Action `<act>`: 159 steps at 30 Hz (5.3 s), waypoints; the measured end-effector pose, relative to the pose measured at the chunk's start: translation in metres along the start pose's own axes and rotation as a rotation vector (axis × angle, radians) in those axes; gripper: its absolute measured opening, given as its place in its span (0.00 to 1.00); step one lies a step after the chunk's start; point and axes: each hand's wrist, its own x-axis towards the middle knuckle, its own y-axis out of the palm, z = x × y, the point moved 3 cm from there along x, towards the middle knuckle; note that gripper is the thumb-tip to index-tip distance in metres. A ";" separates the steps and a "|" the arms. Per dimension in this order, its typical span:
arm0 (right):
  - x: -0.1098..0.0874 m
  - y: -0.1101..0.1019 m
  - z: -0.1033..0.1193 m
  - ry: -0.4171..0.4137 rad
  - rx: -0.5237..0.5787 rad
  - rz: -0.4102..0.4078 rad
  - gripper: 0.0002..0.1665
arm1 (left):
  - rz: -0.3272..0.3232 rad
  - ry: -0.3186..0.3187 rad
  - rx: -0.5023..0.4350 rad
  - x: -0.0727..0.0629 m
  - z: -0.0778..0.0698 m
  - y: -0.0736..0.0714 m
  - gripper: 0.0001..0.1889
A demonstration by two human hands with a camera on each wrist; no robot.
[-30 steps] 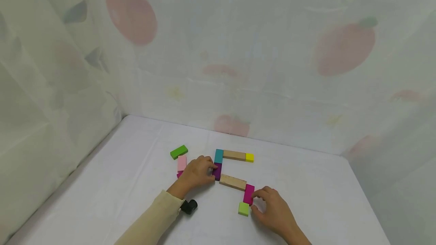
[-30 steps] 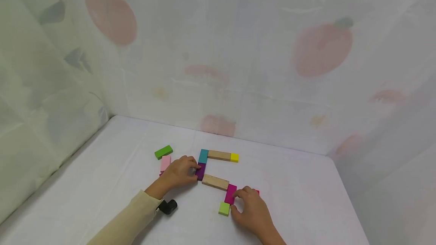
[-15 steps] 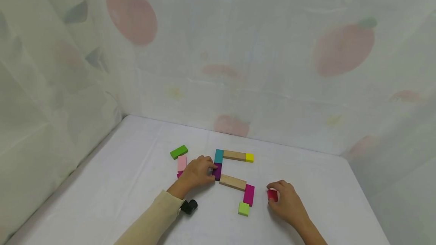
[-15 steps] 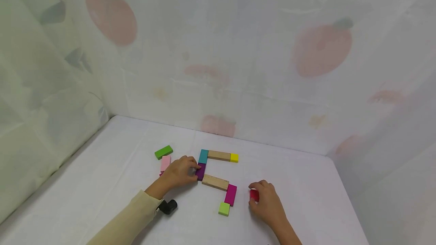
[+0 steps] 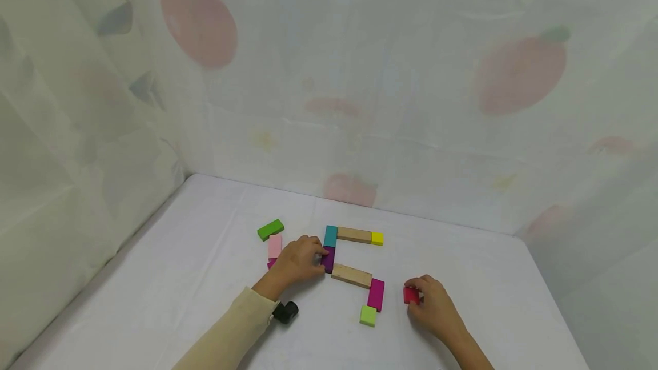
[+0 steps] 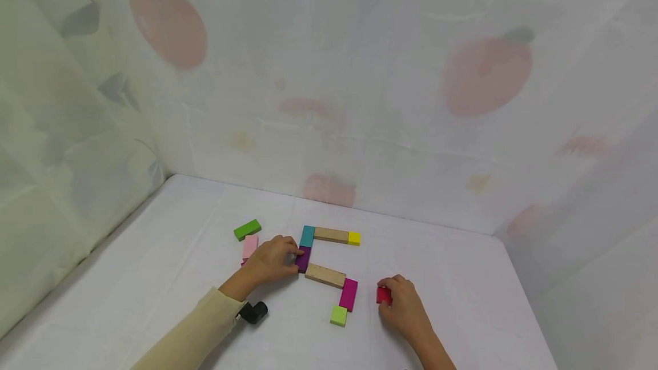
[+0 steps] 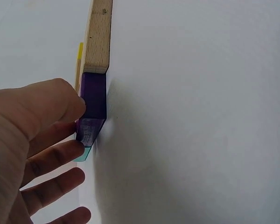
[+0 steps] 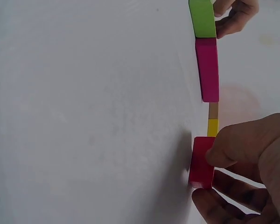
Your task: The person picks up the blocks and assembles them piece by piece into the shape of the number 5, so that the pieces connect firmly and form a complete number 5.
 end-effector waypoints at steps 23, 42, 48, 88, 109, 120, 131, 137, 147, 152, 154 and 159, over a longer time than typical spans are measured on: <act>-0.027 -0.003 0.030 -0.234 0.108 0.104 0.18 | 0.015 -0.042 0.006 0.002 -0.001 0.003 0.17; -0.031 0.012 0.061 -0.353 0.150 0.359 0.17 | -0.150 0.029 -0.035 -0.004 0.011 -0.018 0.15; -0.030 0.018 0.067 -0.364 0.137 0.380 0.17 | -0.179 -0.062 -0.032 -0.008 0.029 -0.037 0.15; -0.029 0.035 0.064 -0.427 0.159 0.304 0.13 | -0.020 -0.339 -0.041 -0.018 0.133 -0.058 0.23; -0.028 0.031 0.067 -0.411 0.131 0.318 0.15 | -0.015 -0.374 -0.086 -0.013 0.130 -0.052 0.21; -0.028 0.030 0.068 -0.399 0.138 0.323 0.16 | -0.102 -0.449 -0.138 -0.022 0.135 -0.056 0.21; -0.026 0.025 0.070 -0.412 0.151 0.329 0.16 | -0.179 -0.415 -0.119 -0.038 0.133 -0.064 0.21; -0.025 0.025 0.069 -0.373 0.153 0.360 0.17 | -0.179 -0.370 -0.121 -0.050 0.112 -0.066 0.19; -0.027 0.025 0.069 -0.419 0.133 0.318 0.16 | -0.194 -0.242 -0.132 -0.070 0.072 -0.052 0.13; -0.027 0.025 0.068 -0.404 0.135 0.329 0.16 | -0.199 -0.148 -0.139 -0.077 0.048 -0.042 0.12; -0.027 0.025 0.068 -0.400 0.135 0.332 0.16 | -0.196 -0.121 -0.142 -0.079 0.039 -0.039 0.12; -0.027 0.025 0.068 -0.386 0.121 0.338 0.17 | -0.189 -0.029 -0.110 -0.084 0.017 -0.031 0.13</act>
